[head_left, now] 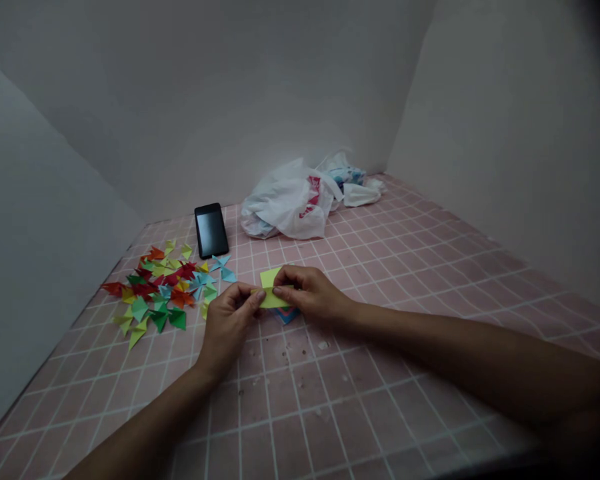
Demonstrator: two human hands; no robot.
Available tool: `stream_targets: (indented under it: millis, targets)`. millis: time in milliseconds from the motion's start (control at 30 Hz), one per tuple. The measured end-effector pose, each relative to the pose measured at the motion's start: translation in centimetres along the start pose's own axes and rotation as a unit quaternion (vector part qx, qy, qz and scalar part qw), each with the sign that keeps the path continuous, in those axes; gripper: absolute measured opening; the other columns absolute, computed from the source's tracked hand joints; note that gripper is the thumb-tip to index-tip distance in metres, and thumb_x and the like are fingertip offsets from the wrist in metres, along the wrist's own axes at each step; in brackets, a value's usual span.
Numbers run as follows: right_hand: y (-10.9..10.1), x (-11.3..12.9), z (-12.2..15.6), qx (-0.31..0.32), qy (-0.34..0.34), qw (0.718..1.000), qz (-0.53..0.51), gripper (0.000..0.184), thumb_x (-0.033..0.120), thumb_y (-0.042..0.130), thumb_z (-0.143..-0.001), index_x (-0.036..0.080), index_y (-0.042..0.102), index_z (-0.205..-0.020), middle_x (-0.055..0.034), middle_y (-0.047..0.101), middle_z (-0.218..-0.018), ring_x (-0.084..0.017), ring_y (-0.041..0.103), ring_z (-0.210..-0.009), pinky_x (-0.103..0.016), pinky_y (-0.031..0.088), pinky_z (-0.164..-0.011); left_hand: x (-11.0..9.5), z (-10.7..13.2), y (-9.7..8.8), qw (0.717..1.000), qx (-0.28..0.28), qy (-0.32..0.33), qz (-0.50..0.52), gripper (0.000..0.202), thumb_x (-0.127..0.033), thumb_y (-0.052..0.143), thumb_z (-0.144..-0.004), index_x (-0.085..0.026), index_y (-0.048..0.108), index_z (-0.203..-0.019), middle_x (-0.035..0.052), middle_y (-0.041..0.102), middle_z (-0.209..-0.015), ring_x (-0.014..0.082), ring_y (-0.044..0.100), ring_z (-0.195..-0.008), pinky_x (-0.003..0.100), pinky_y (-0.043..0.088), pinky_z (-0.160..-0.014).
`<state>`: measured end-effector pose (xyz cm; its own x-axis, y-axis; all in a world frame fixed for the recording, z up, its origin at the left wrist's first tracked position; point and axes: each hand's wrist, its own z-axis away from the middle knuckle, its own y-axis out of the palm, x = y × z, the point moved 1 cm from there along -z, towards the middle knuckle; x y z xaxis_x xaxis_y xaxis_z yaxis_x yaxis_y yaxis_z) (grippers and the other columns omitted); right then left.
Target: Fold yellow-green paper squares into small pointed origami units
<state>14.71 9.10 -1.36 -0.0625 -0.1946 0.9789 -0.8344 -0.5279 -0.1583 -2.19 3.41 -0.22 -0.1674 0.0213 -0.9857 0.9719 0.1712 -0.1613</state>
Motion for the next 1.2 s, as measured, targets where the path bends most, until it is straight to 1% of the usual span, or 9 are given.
stream_targets:
  millis: [133, 300, 500, 600, 733, 900, 1033, 1133, 1200]
  targets:
    - [-0.09, 0.04, -0.01, -0.014, -0.015, 1.000, 0.000, 0.010, 0.026, 0.061, -0.084, 0.018, 0.057, -0.078, 0.0004, 0.058, -0.070, -0.013, 0.053, -0.066, -0.026, 0.041, -0.061, 0.06, 0.04, -0.13, 1.000, -0.008, 0.001, 0.015, 0.019, -0.034, 0.074, -0.078, -0.017, 0.067, -0.074, -0.0020, 0.064, -0.063, 0.0123, 0.058, -0.060, 0.023, 0.047, -0.060]
    - [-0.21, 0.18, 0.00, -0.032, -0.034, 0.999, 0.008, 0.012, 0.027, 0.063, -0.083, 0.018, 0.057, -0.079, 0.0014, 0.056, -0.071, -0.012, 0.051, -0.064, -0.026, 0.040, -0.060, 0.21, 0.01, -0.29, 0.999, -0.030, 0.007, 0.021, 0.023, -0.039, 0.074, -0.079, -0.017, 0.066, -0.076, -0.0015, 0.064, -0.065, 0.0126, 0.059, -0.059, 0.024, 0.048, -0.062]
    - [-0.23, -0.03, -0.14, -0.043, -0.040, 0.998, 0.000, 0.014, 0.029, 0.062, -0.084, 0.018, 0.057, -0.078, 0.0017, 0.054, -0.069, -0.011, 0.049, -0.063, -0.025, 0.039, -0.059, 0.42, 0.00, -0.32, 0.999, -0.028, 0.008, 0.027, 0.023, -0.039, 0.072, -0.081, -0.017, 0.066, -0.077, -0.0017, 0.063, -0.065, 0.0119, 0.058, -0.060, 0.024, 0.047, -0.063]
    - [-0.24, -0.06, -0.21, -0.047, -0.031, 0.998, -0.010, 0.013, 0.029, 0.063, -0.083, 0.018, 0.058, -0.078, 0.0018, 0.055, -0.068, -0.011, 0.049, -0.061, -0.025, 0.039, -0.057, 0.49, -0.02, -0.25, 0.999, -0.025, 0.001, 0.043, 0.024, -0.039, 0.073, -0.081, -0.017, 0.066, -0.077, -0.0018, 0.064, -0.065, 0.0118, 0.058, -0.061, 0.023, 0.047, -0.063]
    - [-0.23, 0.07, -0.24, -0.042, -0.001, 0.998, -0.053, 0.014, 0.030, 0.062, -0.083, 0.018, 0.056, -0.079, 0.0026, 0.054, -0.067, -0.011, 0.049, -0.058, -0.024, 0.040, -0.055, 0.53, -0.10, -0.26, 0.998, -0.025, -0.008, 0.059, 0.025, -0.040, 0.073, -0.081, -0.017, 0.065, -0.074, -0.0022, 0.063, -0.064, 0.0115, 0.057, -0.060, 0.022, 0.046, -0.063]
    - [-0.26, 0.12, -0.12, -0.048, 0.001, 0.996, -0.072, 0.014, 0.030, 0.059, -0.086, 0.019, 0.054, -0.079, 0.0035, 0.051, -0.064, -0.011, 0.048, -0.057, -0.024, 0.039, -0.054, 0.28, 0.06, -0.54, 0.999, -0.028, 0.007, 0.014, 0.027, -0.040, 0.068, -0.085, -0.018, 0.064, -0.070, -0.0018, 0.061, -0.061, 0.0126, 0.055, -0.060, 0.023, 0.043, -0.063]
    - [-0.33, 0.28, 0.06, -0.064, -0.005, 0.997, -0.042, 0.012, 0.028, 0.055, -0.088, 0.020, 0.052, -0.081, 0.0040, 0.050, -0.063, -0.011, 0.047, -0.056, -0.024, 0.038, -0.053, -0.01, 0.14, -0.70, 0.999, -0.024, 0.024, -0.026, 0.029, -0.040, 0.065, -0.087, -0.019, 0.064, -0.068, -0.0016, 0.060, -0.058, 0.0131, 0.054, -0.058, 0.024, 0.042, -0.062]
    - [-0.48, 0.35, -0.05, -0.067, -0.004, 0.997, -0.026, 0.011, 0.026, 0.055, -0.088, 0.020, 0.052, -0.080, 0.0044, 0.049, -0.061, -0.011, 0.045, -0.055, -0.024, 0.035, -0.053, -0.09, -0.17, -0.79, 0.998, -0.008, 0.027, -0.056, 0.029, -0.041, 0.064, -0.087, -0.019, 0.063, -0.067, -0.0016, 0.059, -0.058, 0.0136, 0.053, -0.058, 0.024, 0.041, -0.061]
    - [-0.55, 0.28, -0.20, -0.051, 0.000, 0.999, -0.018, 0.011, 0.025, 0.055, -0.088, 0.020, 0.052, -0.079, 0.0046, 0.048, -0.060, -0.011, 0.044, -0.054, -0.024, 0.035, -0.053, -0.13, -0.46, -0.79, 0.996, 0.014, 0.026, -0.080, 0.026, -0.040, 0.066, -0.084, -0.019, 0.064, -0.069, -0.0018, 0.059, -0.058, 0.0138, 0.052, -0.057, 0.024, 0.039, -0.057]
